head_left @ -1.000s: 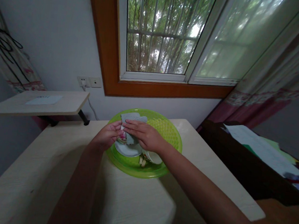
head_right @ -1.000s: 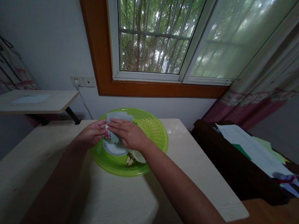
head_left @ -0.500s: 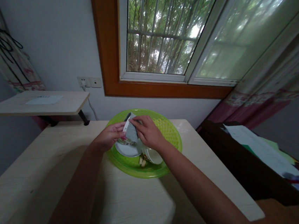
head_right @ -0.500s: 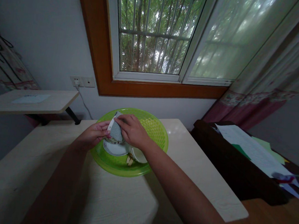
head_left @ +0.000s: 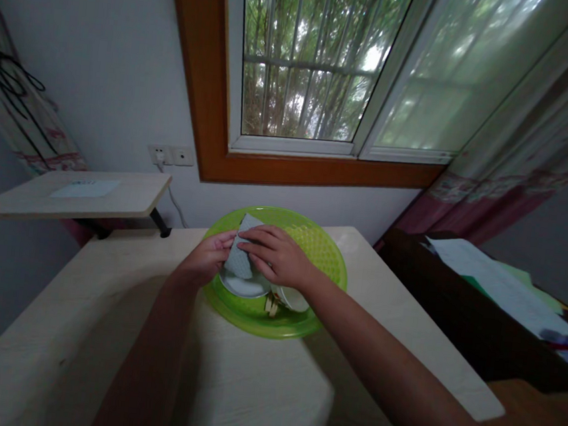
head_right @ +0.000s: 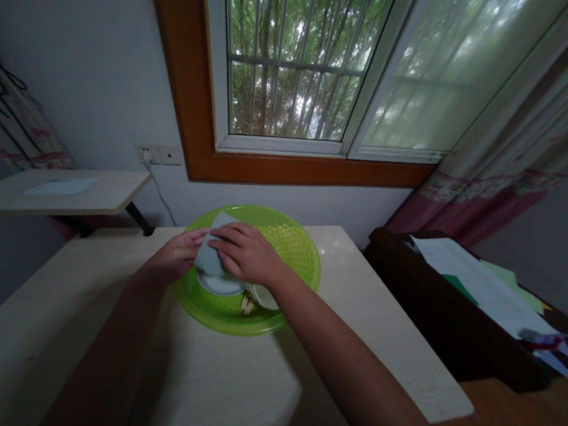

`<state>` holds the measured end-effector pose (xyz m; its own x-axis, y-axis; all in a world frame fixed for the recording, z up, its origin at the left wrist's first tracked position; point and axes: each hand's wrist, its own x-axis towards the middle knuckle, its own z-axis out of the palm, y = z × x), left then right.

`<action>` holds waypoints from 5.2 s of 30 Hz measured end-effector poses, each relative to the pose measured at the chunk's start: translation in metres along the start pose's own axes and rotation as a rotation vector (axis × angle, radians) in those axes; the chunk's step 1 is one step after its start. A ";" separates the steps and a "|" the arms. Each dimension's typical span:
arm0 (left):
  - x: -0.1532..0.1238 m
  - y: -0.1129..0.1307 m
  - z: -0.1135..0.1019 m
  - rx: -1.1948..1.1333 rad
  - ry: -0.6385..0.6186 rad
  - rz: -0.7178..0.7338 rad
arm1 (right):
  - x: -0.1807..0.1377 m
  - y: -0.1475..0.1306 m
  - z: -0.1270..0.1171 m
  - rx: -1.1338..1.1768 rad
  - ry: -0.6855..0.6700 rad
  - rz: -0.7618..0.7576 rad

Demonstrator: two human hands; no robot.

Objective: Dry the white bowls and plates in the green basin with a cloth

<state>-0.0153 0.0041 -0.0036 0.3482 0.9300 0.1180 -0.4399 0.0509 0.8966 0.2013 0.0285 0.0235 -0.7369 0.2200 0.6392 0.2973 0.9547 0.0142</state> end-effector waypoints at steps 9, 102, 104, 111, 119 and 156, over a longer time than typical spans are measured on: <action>-0.001 0.000 0.000 0.034 -0.016 0.051 | 0.000 0.009 0.003 0.051 0.091 0.217; -0.008 0.002 -0.007 0.035 0.015 0.095 | -0.013 0.038 0.018 0.229 0.277 0.372; -0.008 0.002 -0.008 0.023 0.029 0.100 | -0.014 0.039 0.018 0.212 0.286 0.373; -0.006 0.005 -0.008 -0.093 0.081 0.130 | -0.012 0.027 0.009 0.208 0.243 0.202; 0.001 0.008 -0.009 -0.210 0.126 0.123 | -0.005 0.005 0.004 0.038 0.086 -0.100; 0.002 0.010 -0.016 -0.264 0.247 0.190 | -0.014 0.026 0.016 0.310 0.146 0.432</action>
<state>-0.0326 0.0120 -0.0015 0.0457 0.9896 0.1361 -0.6857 -0.0680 0.7247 0.2099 0.0535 0.0028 -0.4889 0.5959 0.6371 0.3451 0.8029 -0.4861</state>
